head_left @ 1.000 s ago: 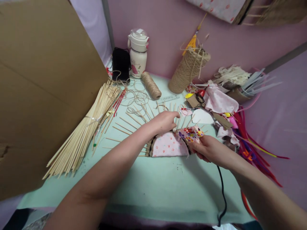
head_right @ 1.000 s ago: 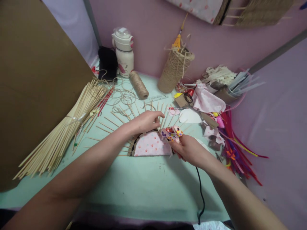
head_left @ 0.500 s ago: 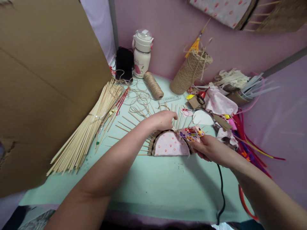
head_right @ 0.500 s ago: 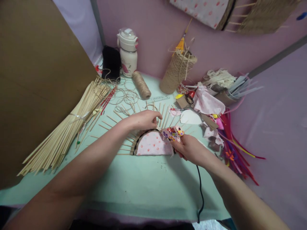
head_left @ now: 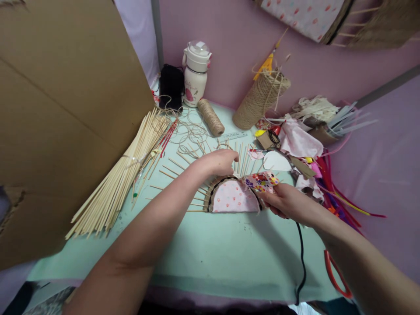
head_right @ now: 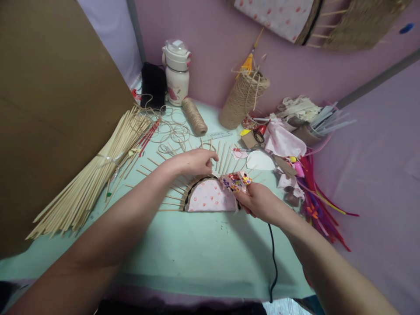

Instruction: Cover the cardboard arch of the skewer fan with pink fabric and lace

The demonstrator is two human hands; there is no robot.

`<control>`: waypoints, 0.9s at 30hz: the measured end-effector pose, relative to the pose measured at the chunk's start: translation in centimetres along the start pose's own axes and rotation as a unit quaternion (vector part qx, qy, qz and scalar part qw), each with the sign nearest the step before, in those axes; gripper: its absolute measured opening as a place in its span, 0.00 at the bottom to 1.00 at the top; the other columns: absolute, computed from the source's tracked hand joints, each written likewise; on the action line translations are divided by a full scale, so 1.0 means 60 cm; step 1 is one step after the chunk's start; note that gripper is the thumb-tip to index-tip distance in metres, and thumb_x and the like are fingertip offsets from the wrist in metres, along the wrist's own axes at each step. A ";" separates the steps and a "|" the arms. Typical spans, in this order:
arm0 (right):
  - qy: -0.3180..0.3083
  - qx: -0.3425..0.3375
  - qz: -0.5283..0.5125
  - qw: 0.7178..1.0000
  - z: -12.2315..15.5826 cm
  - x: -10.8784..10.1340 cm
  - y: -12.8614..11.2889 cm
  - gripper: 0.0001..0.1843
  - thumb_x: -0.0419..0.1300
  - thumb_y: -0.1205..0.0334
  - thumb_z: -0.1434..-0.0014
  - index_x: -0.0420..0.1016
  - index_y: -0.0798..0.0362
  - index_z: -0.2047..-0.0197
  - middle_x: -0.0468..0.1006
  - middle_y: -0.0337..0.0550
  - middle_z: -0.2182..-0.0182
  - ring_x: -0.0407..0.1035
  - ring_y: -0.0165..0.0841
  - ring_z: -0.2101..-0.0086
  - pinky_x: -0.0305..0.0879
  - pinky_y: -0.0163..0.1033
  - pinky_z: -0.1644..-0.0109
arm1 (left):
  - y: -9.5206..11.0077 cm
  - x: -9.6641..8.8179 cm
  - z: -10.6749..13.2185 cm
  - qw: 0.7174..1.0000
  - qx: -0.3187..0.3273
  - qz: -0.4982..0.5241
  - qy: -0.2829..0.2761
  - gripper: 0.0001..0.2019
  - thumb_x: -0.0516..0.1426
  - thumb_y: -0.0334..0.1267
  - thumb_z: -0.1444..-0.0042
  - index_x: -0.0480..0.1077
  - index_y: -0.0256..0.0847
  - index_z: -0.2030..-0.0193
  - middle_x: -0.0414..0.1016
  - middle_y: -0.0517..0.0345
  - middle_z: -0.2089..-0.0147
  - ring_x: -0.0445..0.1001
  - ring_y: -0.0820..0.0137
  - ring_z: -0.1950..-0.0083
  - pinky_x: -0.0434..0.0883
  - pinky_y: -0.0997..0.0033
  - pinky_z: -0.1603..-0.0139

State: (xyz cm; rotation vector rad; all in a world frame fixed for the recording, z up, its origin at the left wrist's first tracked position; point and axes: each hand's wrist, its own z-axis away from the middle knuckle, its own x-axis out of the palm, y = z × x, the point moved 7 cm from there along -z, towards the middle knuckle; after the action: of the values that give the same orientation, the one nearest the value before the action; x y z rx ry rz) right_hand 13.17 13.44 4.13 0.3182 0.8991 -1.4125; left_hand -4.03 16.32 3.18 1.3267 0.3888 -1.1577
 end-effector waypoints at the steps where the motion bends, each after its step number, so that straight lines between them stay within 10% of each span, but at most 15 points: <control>1: -0.002 -0.001 0.004 1.000 0.000 0.000 -0.001 0.30 0.46 0.43 0.39 0.63 0.52 0.85 0.66 0.40 0.88 0.57 0.27 0.84 0.52 0.34 0.78 | 0.000 0.000 0.001 1.000 -0.004 -0.002 -0.002 0.25 0.56 0.30 0.47 0.67 0.38 0.41 0.79 0.55 0.56 0.75 0.67 0.52 0.69 0.72 0.50; 27: -0.004 0.005 0.003 1.000 -0.004 0.002 -0.018 0.28 0.48 0.42 0.41 0.64 0.52 0.84 0.65 0.40 0.88 0.56 0.27 0.84 0.52 0.33 0.79 | -0.006 -0.002 -0.004 0.999 -0.009 -0.043 0.009 0.22 0.57 0.31 0.47 0.68 0.40 0.43 0.74 0.49 0.43 0.73 0.63 0.44 0.70 0.69 0.47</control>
State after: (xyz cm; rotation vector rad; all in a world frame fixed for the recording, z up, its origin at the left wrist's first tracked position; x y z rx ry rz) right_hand 12.08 13.33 4.23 0.3209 0.8842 -1.4122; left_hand -4.32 16.64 3.02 1.3153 0.4726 -1.2117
